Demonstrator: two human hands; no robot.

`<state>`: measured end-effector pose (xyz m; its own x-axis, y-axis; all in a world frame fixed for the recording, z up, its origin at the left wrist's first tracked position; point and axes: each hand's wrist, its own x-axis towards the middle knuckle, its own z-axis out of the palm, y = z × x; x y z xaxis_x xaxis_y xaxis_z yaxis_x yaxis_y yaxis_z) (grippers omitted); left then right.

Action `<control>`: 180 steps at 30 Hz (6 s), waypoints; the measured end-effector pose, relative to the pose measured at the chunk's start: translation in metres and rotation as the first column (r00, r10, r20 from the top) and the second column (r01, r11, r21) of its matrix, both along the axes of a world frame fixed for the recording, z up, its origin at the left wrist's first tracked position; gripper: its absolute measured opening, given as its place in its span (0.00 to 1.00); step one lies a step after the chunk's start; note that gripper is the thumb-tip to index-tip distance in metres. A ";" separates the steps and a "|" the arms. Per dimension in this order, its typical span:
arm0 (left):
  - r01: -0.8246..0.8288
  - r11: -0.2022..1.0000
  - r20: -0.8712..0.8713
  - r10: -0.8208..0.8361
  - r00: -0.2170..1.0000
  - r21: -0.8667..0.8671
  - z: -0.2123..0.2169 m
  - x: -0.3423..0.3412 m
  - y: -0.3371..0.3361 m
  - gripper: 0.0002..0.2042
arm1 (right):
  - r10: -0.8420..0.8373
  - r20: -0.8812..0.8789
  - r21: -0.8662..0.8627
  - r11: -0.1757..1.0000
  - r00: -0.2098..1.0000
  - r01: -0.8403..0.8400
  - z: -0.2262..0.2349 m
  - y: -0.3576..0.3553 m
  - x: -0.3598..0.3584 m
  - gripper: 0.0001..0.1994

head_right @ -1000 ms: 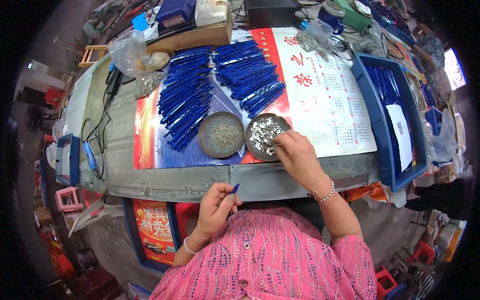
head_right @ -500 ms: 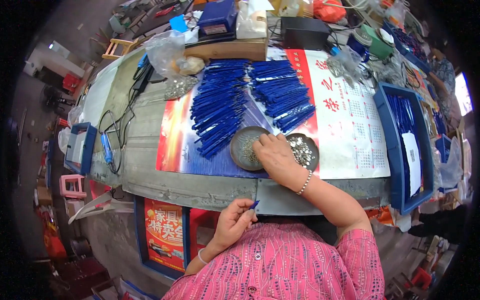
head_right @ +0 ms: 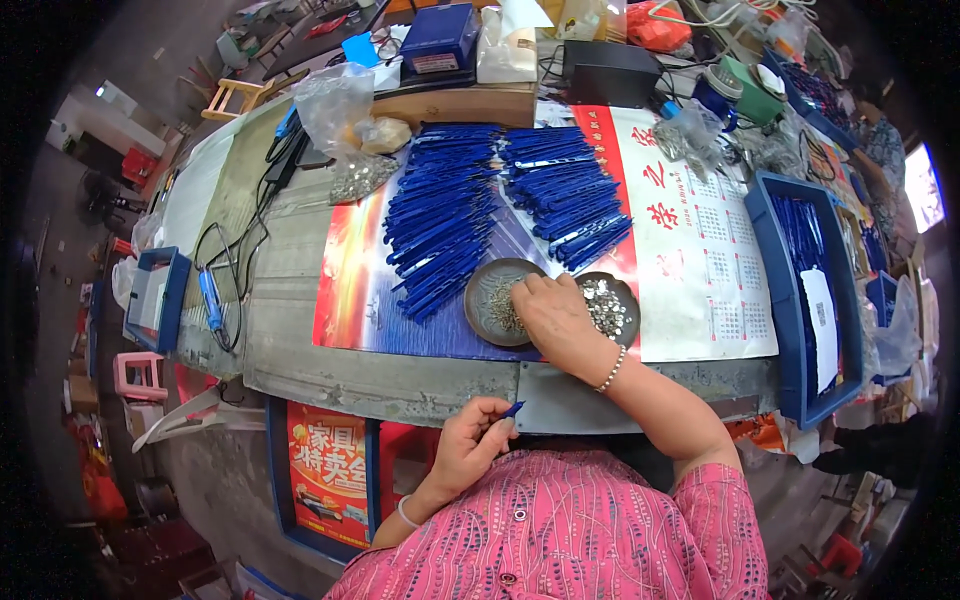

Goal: Assembling small metal components onto blue plastic strips at a manual workstation.

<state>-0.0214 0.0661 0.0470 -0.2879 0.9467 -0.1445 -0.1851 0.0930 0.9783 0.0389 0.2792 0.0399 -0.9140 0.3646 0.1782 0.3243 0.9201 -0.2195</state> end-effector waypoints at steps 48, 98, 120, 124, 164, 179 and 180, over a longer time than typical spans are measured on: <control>0.212 0.950 -0.631 -0.022 0.776 0.228 0.042 -0.005 0.019 0.10 | -0.028 -0.222 -0.935 -0.276 0.975 -0.221 0.063 -0.032 0.087 0.05; 0.413 0.851 -0.918 0.176 0.356 0.324 0.040 -0.014 0.010 0.10 | 0.249 0.006 -0.978 0.205 0.969 -0.046 0.083 -0.040 0.076 0.08; 0.117 0.984 -0.584 -0.015 0.812 0.138 0.026 0.014 0.014 0.14 | -0.244 -0.223 -0.600 0.797 0.944 0.065 0.041 -0.040 0.128 0.12; 0.059 0.995 -0.343 -0.027 0.939 0.083 0.021 0.020 0.013 0.11 | -0.276 -0.175 -0.266 0.937 0.945 0.225 0.027 -0.025 0.134 0.12; -0.148 0.923 0.155 0.098 0.983 0.355 0.022 0.022 0.032 0.11 | -0.295 -0.625 -0.635 0.731 0.723 -0.250 0.097 -0.061 0.096 0.09; -0.128 0.953 0.291 0.045 0.956 0.274 0.021 0.038 0.029 0.15 | -0.257 -0.510 -0.661 0.728 0.821 -0.184 0.069 -0.082 0.092 0.08; -0.127 0.953 0.290 0.044 0.956 0.274 0.020 0.038 0.029 0.15 | -0.258 -0.522 -0.652 0.735 0.813 -0.185 0.067 -0.082 0.092 0.08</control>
